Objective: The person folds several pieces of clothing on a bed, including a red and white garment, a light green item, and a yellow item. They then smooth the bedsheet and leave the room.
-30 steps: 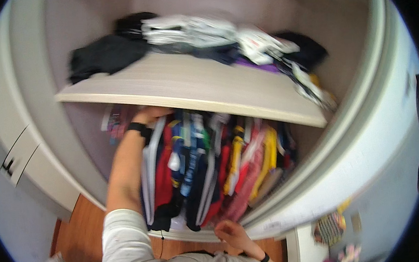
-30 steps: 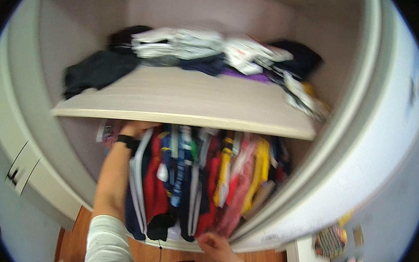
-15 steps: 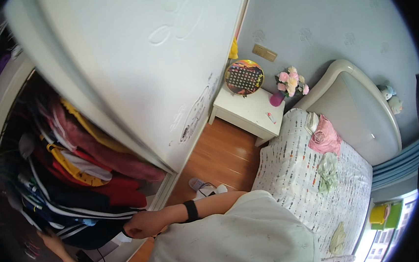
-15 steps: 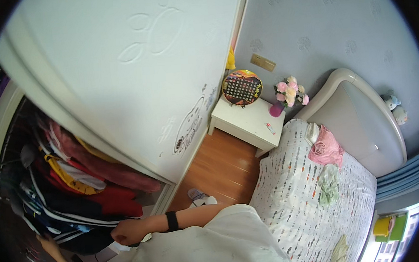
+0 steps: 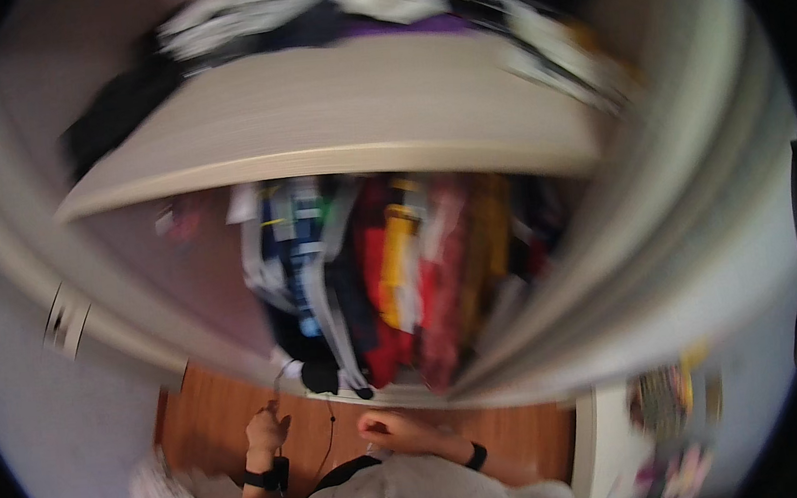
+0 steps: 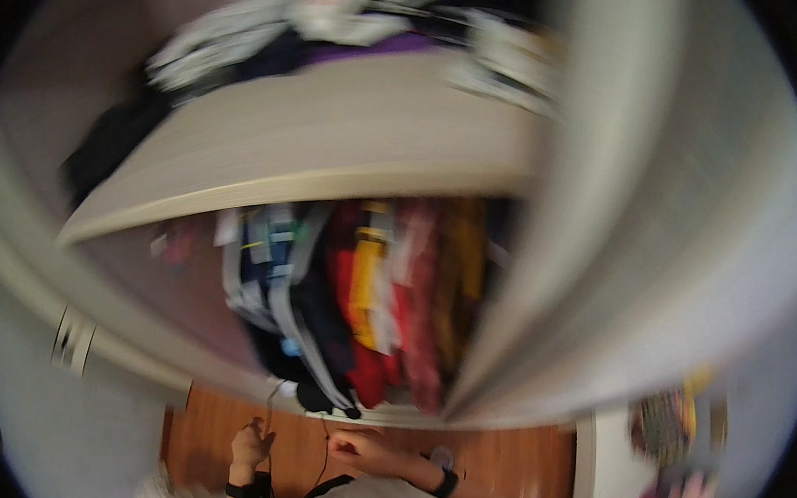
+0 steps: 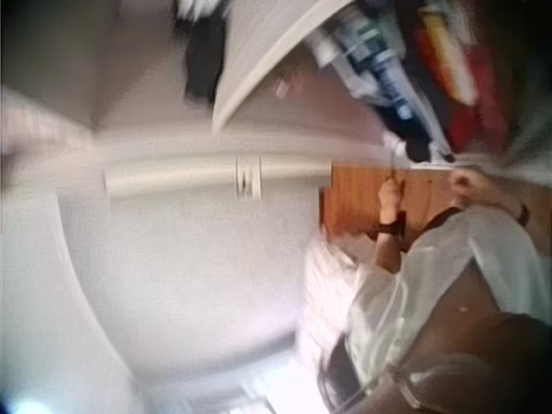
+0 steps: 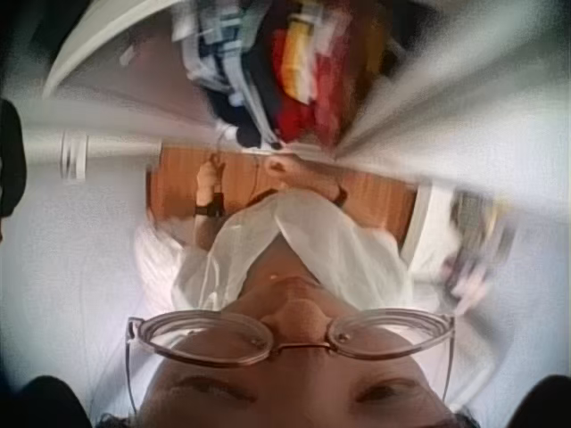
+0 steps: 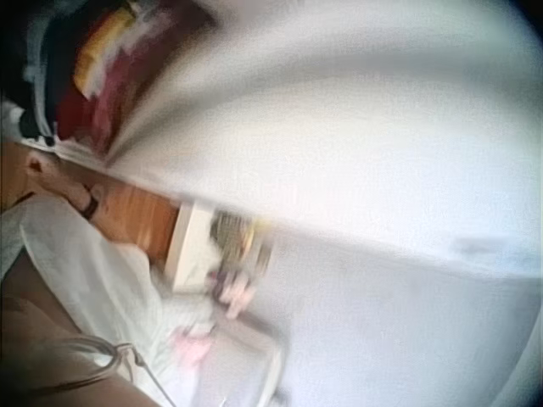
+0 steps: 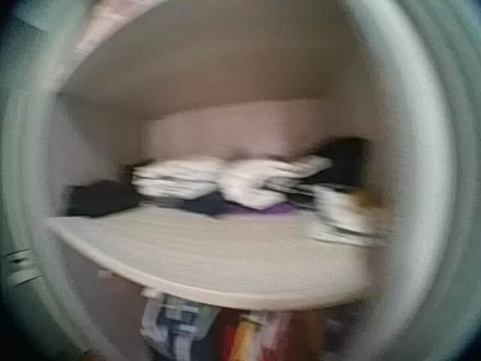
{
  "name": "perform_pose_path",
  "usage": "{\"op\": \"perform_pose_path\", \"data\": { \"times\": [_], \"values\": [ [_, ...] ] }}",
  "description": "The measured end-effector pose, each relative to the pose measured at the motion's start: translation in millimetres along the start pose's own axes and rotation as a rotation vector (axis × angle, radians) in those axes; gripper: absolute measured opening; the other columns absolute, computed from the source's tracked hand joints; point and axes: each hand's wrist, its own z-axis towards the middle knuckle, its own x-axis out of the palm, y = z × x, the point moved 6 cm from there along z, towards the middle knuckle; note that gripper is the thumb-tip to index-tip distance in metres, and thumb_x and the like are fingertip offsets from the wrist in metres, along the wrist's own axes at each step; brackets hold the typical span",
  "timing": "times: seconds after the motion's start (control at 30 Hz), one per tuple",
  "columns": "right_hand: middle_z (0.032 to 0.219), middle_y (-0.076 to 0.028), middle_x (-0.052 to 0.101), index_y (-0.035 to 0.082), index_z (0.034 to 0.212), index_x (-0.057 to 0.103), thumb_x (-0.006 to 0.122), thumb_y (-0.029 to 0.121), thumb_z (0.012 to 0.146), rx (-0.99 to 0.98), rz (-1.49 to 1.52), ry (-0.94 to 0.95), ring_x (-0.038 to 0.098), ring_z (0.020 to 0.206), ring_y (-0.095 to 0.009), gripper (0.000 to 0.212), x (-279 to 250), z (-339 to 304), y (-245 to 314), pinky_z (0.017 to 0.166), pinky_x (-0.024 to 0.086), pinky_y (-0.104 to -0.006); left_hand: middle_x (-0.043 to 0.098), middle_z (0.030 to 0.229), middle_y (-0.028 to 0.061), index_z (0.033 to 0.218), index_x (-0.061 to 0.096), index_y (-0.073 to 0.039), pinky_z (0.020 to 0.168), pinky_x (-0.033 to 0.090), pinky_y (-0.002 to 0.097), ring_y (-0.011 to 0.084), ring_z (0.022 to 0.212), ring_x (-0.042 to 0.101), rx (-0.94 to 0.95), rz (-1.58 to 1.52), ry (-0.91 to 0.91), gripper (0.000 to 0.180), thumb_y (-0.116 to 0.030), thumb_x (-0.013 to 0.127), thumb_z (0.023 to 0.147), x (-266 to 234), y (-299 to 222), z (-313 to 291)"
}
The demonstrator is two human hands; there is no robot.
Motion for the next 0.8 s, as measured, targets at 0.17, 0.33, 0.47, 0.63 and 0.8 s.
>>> {"op": "perform_pose_path", "data": {
  "times": [0.17,0.33,0.47,0.63,0.8],
  "values": [
    [0.073,-0.004,0.059,0.003,0.090,0.056,0.057,0.014,0.086,0.047,0.030,0.225,0.056,0.068,-0.010,0.011,43.0,7.0,-0.3,0.063,0.045,-0.0238,0.064,0.077,0.0138,0.092,0.057,-0.009,0.065,0.049,0.0418,0.0335,0.074,0.062,-0.275,-0.205,-0.206,0.024,-0.024,0.065,0.075,-51.2,-10.7,-107.2],
    [0.074,-0.004,0.060,0.003,0.090,0.056,0.057,0.013,0.086,-0.014,-0.001,0.347,0.057,0.068,-0.011,0.011,85.7,26.1,21.8,0.062,0.046,-0.0245,0.064,0.070,0.0109,0.089,0.058,-0.009,0.060,0.050,0.0396,0.0308,0.067,0.063,-0.280,-0.247,-0.374,0.020,-0.022,0.064,0.076,-76.4,10.1,-170.5],
    [0.073,-0.004,0.060,0.002,0.089,0.056,0.058,0.011,0.086,-0.023,-0.031,0.404,0.056,0.066,-0.010,0.010,124.0,41.5,31.6,0.061,0.045,-0.0240,0.063,0.069,0.0105,0.089,0.057,-0.009,0.059,0.050,0.0386,0.0309,0.067,0.062,-0.287,-0.321,-0.528,0.017,-0.020,0.063,0.077,-97.9,41.1,-199.8],
    [0.077,-0.002,0.060,0.000,0.089,0.057,0.058,0.008,0.085,-0.035,0.042,0.470,0.055,0.069,-0.008,0.009,192.1,72.9,35.3,0.063,0.046,-0.0228,0.063,0.077,0.0141,0.086,0.058,-0.005,0.062,0.050,0.0377,0.0299,0.074,0.063,-0.273,-0.209,-0.556,0.017,-0.018,0.064,0.078,-132.7,102.0,-231.7],
    [0.070,-0.005,0.059,0.003,0.087,0.053,0.058,0.001,0.083,0.117,-0.100,0.617,0.057,0.058,-0.010,0.007,273.7,116.9,15.7,0.052,0.047,-0.0216,0.061,0.090,0.0188,0.114,0.050,-0.005,0.070,0.048,0.0440,0.0357,0.085,0.059,-0.395,-0.431,-0.727,0.036,-0.026,0.057,0.084,-137.3,172.0,-279.7]
  ]
}}
